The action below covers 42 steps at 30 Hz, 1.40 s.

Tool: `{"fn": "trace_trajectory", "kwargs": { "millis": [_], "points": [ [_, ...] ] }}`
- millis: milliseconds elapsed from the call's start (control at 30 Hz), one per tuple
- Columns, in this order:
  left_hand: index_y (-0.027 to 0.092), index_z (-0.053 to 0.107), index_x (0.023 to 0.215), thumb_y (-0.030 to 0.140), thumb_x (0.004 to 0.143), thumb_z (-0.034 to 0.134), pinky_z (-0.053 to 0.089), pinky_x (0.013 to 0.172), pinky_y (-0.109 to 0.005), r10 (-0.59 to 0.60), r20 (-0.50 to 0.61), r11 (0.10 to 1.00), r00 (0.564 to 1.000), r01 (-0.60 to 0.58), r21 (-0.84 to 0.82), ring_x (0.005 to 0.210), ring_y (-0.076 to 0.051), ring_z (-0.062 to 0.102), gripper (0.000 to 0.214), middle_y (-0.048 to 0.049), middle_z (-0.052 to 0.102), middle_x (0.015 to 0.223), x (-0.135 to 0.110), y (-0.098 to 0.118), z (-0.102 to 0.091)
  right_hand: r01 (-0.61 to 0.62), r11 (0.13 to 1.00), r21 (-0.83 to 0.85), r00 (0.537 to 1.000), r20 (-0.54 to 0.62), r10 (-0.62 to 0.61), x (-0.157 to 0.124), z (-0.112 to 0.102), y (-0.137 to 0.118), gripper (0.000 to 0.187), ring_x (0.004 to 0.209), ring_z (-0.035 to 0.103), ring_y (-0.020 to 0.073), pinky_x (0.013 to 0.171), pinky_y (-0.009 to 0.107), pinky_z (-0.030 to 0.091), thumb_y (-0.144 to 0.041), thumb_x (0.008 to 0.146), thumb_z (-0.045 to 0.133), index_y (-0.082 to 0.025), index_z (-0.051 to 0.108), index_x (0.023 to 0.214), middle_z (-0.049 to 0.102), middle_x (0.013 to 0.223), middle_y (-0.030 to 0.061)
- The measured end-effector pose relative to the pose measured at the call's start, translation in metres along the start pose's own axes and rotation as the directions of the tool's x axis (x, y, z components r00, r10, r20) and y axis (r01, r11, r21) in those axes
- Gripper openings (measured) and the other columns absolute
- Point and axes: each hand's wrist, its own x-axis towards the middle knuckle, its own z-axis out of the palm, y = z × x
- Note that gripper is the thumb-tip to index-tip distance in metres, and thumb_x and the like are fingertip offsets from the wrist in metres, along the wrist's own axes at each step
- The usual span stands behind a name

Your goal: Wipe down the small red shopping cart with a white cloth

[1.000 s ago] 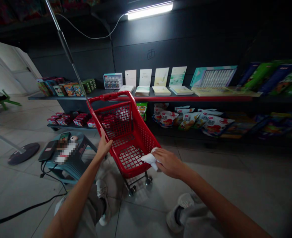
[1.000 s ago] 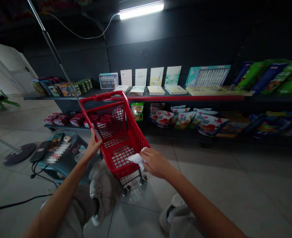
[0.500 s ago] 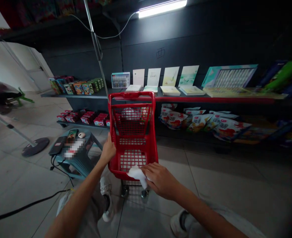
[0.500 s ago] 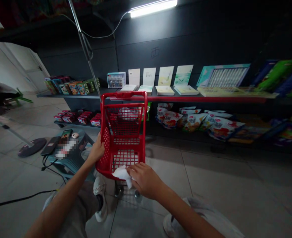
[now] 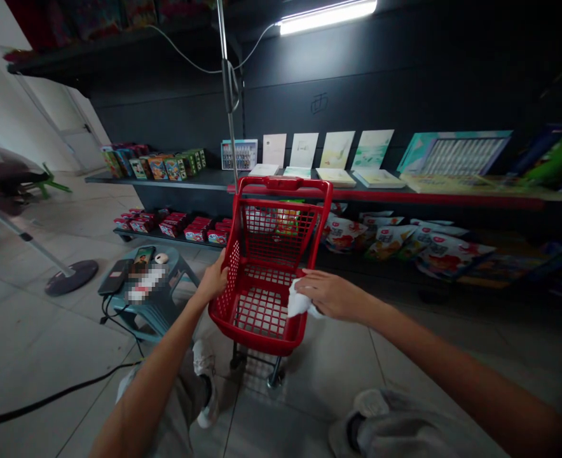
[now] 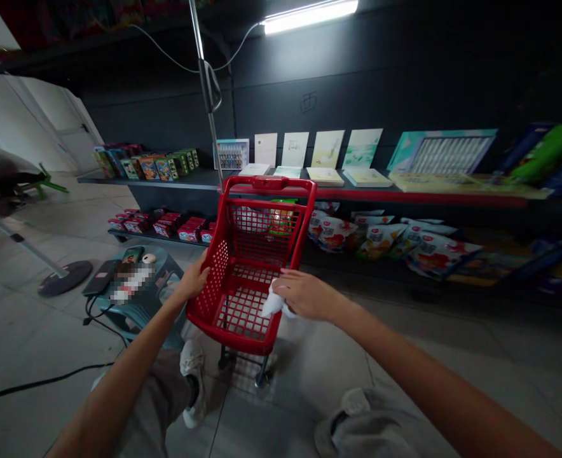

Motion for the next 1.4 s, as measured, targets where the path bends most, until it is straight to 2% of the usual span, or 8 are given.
{"fn": "trace_trajectory", "kwargs": {
  "millis": [233,500,600,900,1000,1133,1300,1400],
  "points": [
    [0.027,0.03,0.165,0.027,0.101,0.044,0.048,0.113,-0.039,-0.014,-0.025,0.989,1.0,0.018,0.144,0.131,-0.027,0.065,0.066,-0.0064,0.065,0.147,0.004,0.001,-0.007,-0.264,0.939,-0.219,0.963,0.002,0.271,0.028,-0.02,0.053,0.026,0.116,0.067,0.0263,0.123,0.047,0.033,-0.015,0.095,0.051,-0.012,0.071,0.111,0.073,0.119,0.016],
    [0.027,0.033,0.164,0.031,0.104,0.045,0.052,0.103,-0.04,-0.034,-0.038,0.946,0.999,0.045,0.32,0.117,-0.03,0.073,0.062,-0.0121,0.075,0.129,0.004,-0.001,-0.013,-0.115,0.99,0.079,0.989,0.097,0.108,0.031,0.011,-0.075,0.019,0.097,0.067,0.0216,0.097,0.035,0.044,-0.028,0.098,0.055,-0.019,0.07,0.105,0.075,0.1,0.007],
    [0.027,0.03,0.165,0.032,0.104,0.043,0.053,0.099,-0.039,-0.013,-0.017,0.943,1.0,0.018,0.332,0.112,-0.031,0.074,0.063,-0.0126,0.077,0.125,0.002,-0.002,-0.014,-0.026,0.991,0.133,0.991,0.136,0.007,0.028,0.013,-0.088,0.018,0.094,0.066,0.0207,0.093,0.034,0.043,-0.032,0.098,0.056,-0.02,0.07,0.103,0.075,0.098,0.0063],
    [0.022,0.028,0.166,0.033,0.104,0.042,0.052,0.098,-0.035,0.008,0.012,0.941,1.0,-0.012,0.339,0.111,-0.029,0.074,0.065,-0.0145,0.076,0.125,0.0,0.004,-0.017,-0.223,0.942,-0.25,0.952,0.151,0.266,0.036,-0.028,0.069,0.035,0.101,0.069,0.0232,0.091,0.032,0.043,-0.034,0.105,0.045,-0.014,0.074,0.109,0.076,0.108,0.0152],
    [0.024,0.031,0.165,0.033,0.104,0.041,0.052,0.099,-0.036,0.016,0.009,0.941,1.0,-0.018,0.339,0.114,-0.03,0.073,0.063,-0.0145,0.076,0.125,0.002,0.003,-0.017,-0.364,0.862,-0.353,0.89,0.141,0.434,0.047,-0.038,0.086,0.039,0.103,0.072,0.0274,0.091,0.035,0.045,-0.035,0.104,0.045,-0.013,0.075,0.116,0.077,0.108,0.0189],
    [0.027,0.035,0.164,0.037,0.104,0.041,0.053,0.098,-0.037,-0.027,-0.026,0.926,0.999,0.035,0.376,0.112,-0.03,0.074,0.061,-0.0137,0.077,0.122,0.005,0.003,-0.018,-0.42,0.823,-0.381,0.795,0.283,0.537,0.065,-0.029,0.038,0.043,0.1,0.075,0.0346,0.083,0.04,0.051,-0.039,0.101,0.046,-0.015,0.08,0.114,0.078,0.107,0.0213],
    [0.025,0.057,0.147,0.041,0.105,0.037,0.053,0.096,-0.039,-0.065,-0.004,0.911,0.998,0.061,0.408,0.112,-0.032,0.073,0.049,-0.0157,0.077,0.12,0.004,0.007,-0.017,-0.276,0.956,-0.1,0.847,0.446,0.291,0.071,-0.007,-0.057,0.039,0.096,0.077,0.0321,0.082,0.04,0.054,-0.047,0.094,0.056,-0.02,0.083,0.102,0.08,0.097,0.0167],
    [0.022,0.059,0.141,0.041,0.105,0.035,0.054,0.094,-0.042,-0.095,0.012,0.897,0.995,0.08,0.434,0.107,-0.034,0.075,0.047,-0.0182,0.077,0.114,0.0,0.012,-0.011,-0.241,0.97,0.036,0.831,0.524,0.187,0.068,0.002,-0.073,0.036,0.096,0.077,0.0308,0.078,0.038,0.054,-0.044,0.088,0.062,-0.025,0.08,0.113,0.08,0.1,0.0127]
  ]
}}
